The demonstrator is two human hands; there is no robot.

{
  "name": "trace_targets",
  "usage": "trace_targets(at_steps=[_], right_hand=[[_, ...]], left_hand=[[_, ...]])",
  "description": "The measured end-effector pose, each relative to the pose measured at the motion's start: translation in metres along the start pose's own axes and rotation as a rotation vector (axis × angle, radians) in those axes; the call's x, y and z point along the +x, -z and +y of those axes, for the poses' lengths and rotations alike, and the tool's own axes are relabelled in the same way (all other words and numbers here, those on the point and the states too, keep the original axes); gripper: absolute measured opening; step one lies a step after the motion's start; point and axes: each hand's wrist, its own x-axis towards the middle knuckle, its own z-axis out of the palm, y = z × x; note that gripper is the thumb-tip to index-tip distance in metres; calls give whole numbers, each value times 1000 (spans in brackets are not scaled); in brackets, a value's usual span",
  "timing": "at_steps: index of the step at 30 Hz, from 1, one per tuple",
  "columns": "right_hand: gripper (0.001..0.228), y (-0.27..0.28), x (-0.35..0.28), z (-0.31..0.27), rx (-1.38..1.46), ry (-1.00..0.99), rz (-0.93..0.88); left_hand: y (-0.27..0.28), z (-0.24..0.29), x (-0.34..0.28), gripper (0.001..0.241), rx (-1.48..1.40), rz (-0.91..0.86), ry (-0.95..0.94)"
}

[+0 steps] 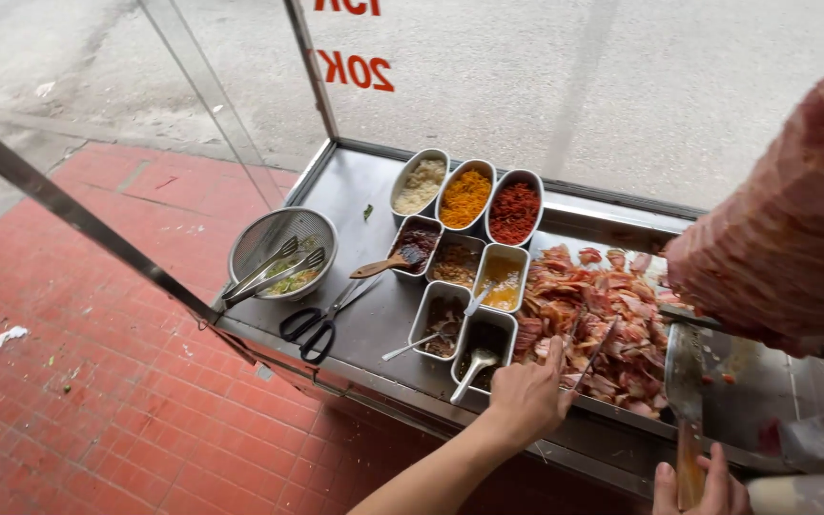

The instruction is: Shaving meat from a vertical rotisserie and arranging it in a tray using a knife and tongs.

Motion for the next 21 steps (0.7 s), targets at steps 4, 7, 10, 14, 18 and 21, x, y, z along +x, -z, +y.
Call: trace_targets(at_steps=[4,7,10,14,18,21], right_hand=[[67,28,57,-162,230,-171,-103],[56,32,77,-261,408,-153,-148],[67,21,92,-348,564,-319,-450],[68,-22,80,-419,700,-332,-661],[64,-113,67,-443,1062,-658,-842],[60,-159,96,-467,1163,-615,-780]], left_hand=[[57,-80,-62,71,-188,195,-15],[70,-174,-117,65,-229,345,215],[81,-286,-169,64,-124,574,335],[110,-375,-218,67,-74,637,521],[61,-507,-216,81,29,906,176],[49,-606,-164,93,-154,756,325]])
